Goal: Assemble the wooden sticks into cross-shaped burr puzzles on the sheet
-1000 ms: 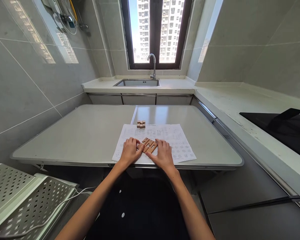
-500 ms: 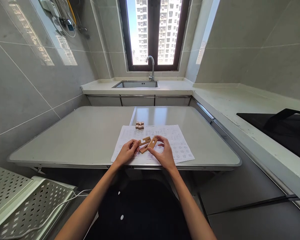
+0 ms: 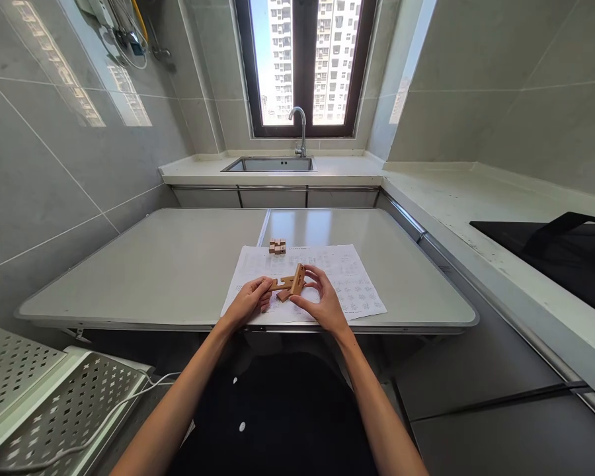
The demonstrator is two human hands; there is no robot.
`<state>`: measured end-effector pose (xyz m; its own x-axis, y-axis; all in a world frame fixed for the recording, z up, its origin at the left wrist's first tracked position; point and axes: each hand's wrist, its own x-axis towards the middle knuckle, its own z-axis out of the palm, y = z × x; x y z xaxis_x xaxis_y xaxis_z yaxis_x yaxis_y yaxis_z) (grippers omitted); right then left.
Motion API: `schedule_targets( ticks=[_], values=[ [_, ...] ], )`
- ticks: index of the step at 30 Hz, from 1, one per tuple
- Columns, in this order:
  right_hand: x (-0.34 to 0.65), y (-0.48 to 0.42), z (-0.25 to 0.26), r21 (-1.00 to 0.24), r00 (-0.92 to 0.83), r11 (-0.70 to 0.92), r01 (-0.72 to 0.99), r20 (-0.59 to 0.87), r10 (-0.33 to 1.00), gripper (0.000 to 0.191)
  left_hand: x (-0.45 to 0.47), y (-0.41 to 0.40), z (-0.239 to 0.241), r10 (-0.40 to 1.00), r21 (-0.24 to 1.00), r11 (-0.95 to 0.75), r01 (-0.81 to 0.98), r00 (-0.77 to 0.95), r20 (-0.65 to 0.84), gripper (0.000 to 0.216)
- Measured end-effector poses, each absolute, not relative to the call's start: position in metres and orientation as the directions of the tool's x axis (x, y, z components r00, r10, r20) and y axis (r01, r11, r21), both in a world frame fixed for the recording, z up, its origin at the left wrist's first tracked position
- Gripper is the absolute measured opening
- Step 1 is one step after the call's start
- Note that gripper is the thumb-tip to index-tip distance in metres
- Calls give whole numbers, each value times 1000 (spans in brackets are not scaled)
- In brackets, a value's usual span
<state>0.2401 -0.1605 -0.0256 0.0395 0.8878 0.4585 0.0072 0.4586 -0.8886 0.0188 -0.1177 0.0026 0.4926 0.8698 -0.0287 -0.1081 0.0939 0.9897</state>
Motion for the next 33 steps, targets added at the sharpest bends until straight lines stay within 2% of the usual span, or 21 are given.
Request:
schedule_targets(
  ticks=[11, 28, 33],
  values=[
    [241, -163, -22, -898, -36, 438, -32, 439, 898, 80, 15, -113, -2, 861, 980, 158, -121, 503, -76, 48],
    [244, -162, -22, -899, -85, 426, -100, 435, 897, 76, 19, -116, 1, 882, 985, 113, -131, 470, -39, 48],
    [245, -161, -23, -909, -101, 405, -98, 414, 905, 80, 19, -115, 1, 881, 985, 109, -132, 471, -34, 48]
  ],
)
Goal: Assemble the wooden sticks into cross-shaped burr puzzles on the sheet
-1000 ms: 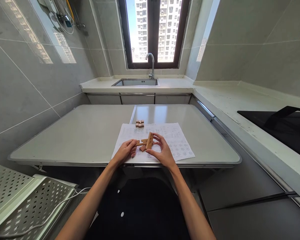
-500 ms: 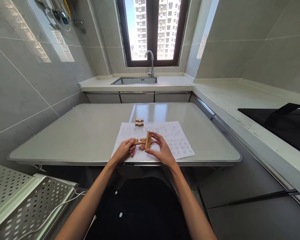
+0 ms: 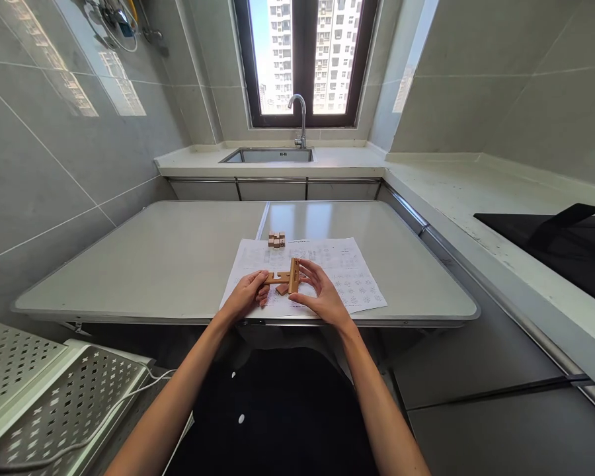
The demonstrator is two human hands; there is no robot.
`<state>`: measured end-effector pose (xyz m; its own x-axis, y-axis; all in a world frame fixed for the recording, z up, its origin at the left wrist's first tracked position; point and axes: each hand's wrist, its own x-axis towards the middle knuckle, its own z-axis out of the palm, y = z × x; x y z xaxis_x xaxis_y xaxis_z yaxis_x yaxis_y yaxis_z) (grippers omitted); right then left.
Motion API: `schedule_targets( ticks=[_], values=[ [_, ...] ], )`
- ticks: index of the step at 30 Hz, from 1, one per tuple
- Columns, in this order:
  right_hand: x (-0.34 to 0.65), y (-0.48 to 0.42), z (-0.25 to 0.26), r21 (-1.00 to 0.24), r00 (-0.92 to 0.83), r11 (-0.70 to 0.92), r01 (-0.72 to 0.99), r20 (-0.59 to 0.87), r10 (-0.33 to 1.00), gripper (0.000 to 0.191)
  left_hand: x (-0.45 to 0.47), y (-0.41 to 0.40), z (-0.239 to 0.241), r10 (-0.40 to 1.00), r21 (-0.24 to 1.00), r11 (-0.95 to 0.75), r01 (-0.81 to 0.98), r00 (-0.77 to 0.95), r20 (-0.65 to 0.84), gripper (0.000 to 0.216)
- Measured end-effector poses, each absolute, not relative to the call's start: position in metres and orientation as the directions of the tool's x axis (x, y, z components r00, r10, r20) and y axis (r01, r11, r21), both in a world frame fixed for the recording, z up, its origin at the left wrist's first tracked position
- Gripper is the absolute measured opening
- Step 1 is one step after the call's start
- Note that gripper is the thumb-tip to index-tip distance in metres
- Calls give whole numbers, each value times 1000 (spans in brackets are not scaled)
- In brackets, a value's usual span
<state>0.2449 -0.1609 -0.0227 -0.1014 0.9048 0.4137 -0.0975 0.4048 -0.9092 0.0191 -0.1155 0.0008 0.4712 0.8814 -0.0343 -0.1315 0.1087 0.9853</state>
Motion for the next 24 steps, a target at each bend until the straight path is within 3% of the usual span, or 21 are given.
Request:
schedule_targets(
  ticks=[24],
  values=[
    [244, -164, -19, -891, -100, 429, -149, 445, 890, 79, 15, -115, -1, 871, 985, 110, -130, 490, -33, 47]
  ],
)
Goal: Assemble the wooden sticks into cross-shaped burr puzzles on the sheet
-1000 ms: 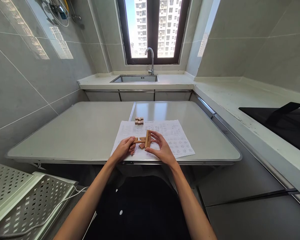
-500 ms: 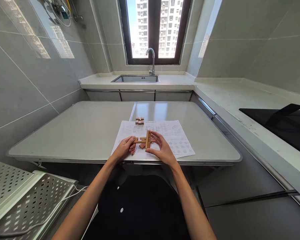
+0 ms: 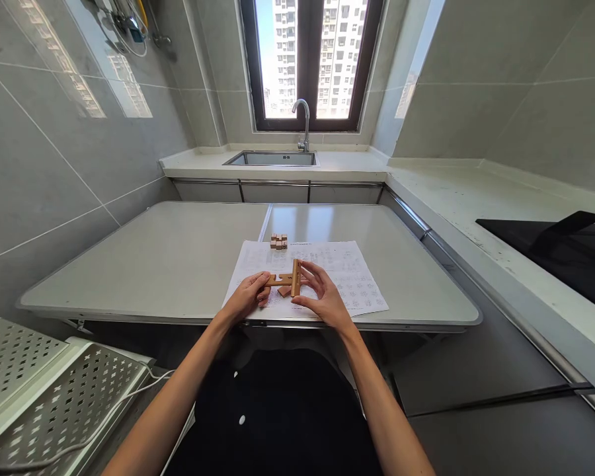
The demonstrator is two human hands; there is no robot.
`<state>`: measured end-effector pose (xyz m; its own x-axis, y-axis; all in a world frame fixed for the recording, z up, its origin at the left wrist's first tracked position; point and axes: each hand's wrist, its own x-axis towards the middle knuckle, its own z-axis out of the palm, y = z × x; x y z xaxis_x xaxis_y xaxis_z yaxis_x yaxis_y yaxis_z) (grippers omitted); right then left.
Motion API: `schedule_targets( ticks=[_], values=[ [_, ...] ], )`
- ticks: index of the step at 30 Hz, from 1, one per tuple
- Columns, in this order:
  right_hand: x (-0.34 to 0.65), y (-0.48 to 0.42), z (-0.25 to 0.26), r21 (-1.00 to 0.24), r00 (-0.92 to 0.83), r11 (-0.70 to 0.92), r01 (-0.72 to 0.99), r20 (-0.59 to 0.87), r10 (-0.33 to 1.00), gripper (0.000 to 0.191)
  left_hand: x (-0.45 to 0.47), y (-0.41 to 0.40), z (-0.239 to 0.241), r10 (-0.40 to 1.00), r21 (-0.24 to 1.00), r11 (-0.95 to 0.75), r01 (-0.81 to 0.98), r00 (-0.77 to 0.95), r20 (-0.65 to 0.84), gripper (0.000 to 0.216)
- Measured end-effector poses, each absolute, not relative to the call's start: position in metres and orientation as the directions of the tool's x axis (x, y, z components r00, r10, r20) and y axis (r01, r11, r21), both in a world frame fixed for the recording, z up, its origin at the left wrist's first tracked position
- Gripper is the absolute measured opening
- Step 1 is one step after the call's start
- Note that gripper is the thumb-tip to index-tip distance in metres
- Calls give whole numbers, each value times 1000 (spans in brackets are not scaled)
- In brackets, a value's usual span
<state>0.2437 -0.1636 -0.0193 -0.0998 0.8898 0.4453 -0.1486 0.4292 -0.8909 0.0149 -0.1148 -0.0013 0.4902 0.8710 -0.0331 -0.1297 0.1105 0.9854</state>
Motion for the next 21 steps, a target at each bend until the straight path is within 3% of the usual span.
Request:
schedule_targets(
  ticks=[16, 21],
  values=[
    [242, -168, -20, -890, -108, 455, -41, 457, 883, 81, 16, -116, -3, 882, 995, 43, -90, 472, 4, 46],
    [248, -172, -17, -871, -129, 479, 107, 466, 876, 86, 15, -114, -8, 875, 998, 10, -63, 484, 22, 46]
  ],
)
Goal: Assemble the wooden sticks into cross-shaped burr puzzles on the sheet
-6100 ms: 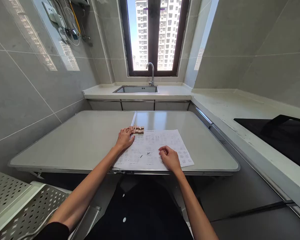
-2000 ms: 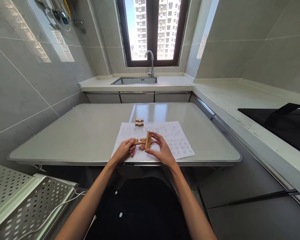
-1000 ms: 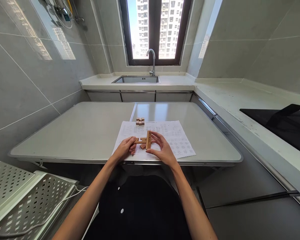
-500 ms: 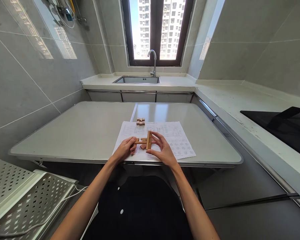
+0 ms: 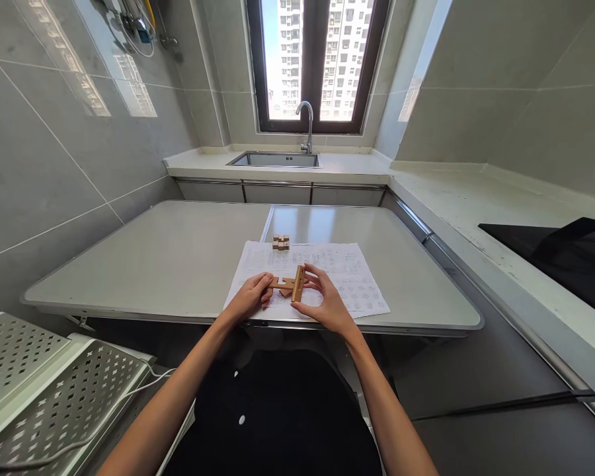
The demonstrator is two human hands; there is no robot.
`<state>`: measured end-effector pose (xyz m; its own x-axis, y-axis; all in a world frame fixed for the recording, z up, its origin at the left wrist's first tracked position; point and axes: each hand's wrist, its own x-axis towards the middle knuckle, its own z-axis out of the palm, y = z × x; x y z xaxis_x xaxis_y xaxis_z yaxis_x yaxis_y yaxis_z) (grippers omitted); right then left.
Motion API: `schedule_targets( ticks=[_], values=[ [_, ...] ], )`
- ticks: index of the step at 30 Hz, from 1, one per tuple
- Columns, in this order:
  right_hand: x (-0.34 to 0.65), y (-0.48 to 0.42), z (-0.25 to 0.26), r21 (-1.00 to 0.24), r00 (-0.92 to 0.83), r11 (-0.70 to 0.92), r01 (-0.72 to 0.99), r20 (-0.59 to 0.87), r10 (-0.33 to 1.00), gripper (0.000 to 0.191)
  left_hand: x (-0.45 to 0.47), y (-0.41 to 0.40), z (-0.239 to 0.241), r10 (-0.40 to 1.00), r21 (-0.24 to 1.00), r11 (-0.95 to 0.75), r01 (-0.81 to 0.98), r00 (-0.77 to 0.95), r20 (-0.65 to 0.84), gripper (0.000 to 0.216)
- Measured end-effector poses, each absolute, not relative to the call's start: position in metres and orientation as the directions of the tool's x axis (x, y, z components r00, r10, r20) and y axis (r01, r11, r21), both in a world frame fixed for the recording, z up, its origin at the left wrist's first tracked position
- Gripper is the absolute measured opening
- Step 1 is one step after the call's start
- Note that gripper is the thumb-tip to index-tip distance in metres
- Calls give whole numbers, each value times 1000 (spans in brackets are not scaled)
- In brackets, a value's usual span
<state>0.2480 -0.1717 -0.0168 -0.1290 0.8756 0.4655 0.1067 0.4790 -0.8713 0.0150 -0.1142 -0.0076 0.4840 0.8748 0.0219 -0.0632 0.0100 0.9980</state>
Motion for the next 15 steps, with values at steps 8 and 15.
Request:
schedule_targets(
  ticks=[8, 15],
  values=[
    [261, -165, -4, -785, -239, 526, 326, 470, 850, 92, 15, -115, -8, 863, 999, -14, -31, 505, 28, 46],
    [255, -163, 0, -821, -229, 537, 193, 495, 838, 87, 13, -115, -5, 870, 999, -11, -49, 491, 33, 46]
  ],
)
